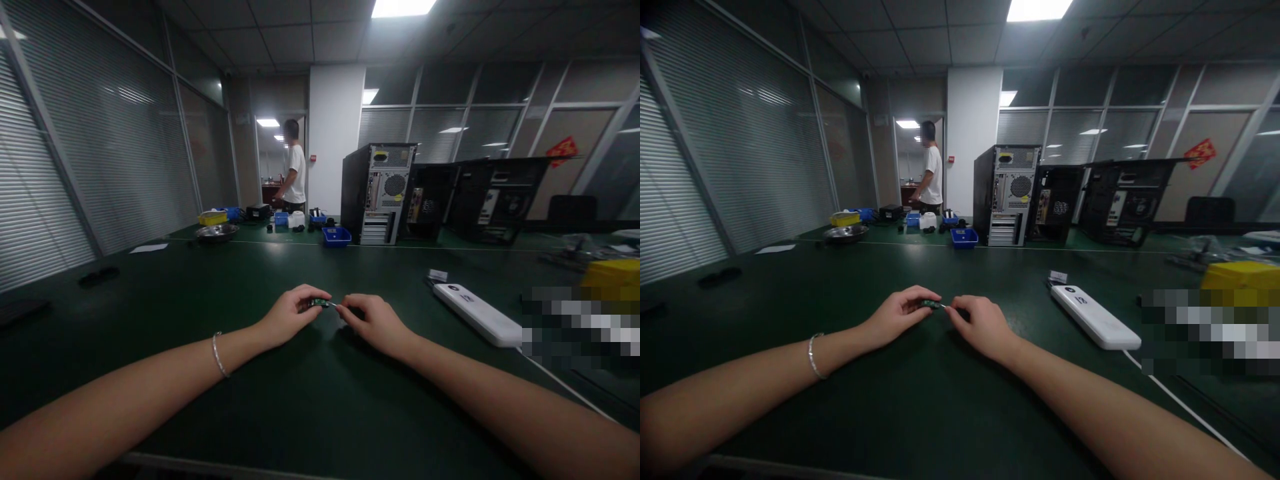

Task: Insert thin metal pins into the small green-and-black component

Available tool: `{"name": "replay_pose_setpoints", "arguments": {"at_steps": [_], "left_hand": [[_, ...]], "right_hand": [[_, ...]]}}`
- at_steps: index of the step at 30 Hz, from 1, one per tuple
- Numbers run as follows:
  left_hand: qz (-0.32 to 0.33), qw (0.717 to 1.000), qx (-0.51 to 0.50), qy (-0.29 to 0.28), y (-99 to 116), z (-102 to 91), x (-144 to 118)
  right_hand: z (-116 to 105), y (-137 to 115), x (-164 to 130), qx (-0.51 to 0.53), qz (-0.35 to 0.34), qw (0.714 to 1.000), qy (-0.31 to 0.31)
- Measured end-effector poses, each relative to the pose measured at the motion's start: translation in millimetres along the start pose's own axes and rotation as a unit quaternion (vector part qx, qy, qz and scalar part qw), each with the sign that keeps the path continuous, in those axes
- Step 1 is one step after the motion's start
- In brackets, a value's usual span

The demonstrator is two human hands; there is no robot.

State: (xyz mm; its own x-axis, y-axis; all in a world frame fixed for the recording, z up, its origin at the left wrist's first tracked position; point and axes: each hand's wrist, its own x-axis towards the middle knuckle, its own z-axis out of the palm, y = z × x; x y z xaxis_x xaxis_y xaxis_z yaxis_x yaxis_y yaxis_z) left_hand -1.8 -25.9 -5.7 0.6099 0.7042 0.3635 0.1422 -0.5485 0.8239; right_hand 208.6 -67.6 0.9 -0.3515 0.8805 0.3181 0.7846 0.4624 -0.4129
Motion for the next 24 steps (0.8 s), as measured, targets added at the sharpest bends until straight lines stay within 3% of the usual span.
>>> {"name": "replay_pose_setpoints", "arguments": {"at_steps": [11, 19, 24], "left_hand": [[0.009, 0.999, 0.033, 0.015, 5.2, -2.1, -2.5], [-0.007, 0.999, -0.041, -0.009, 4.0, 2.6, -1.4], [-0.028, 0.998, -0.056, 0.01, -0.2, 2.7, 0.3]], "right_hand": [[1.0, -0.8, -0.6, 0.053, -0.003, 0.998, -0.017], [1.5, -7.2, 0.5, 0.125, -0.038, 0.991, -0.029], [1.8, -3.4, 1.4, 0.128, -0.029, 0.991, -0.029]]}}
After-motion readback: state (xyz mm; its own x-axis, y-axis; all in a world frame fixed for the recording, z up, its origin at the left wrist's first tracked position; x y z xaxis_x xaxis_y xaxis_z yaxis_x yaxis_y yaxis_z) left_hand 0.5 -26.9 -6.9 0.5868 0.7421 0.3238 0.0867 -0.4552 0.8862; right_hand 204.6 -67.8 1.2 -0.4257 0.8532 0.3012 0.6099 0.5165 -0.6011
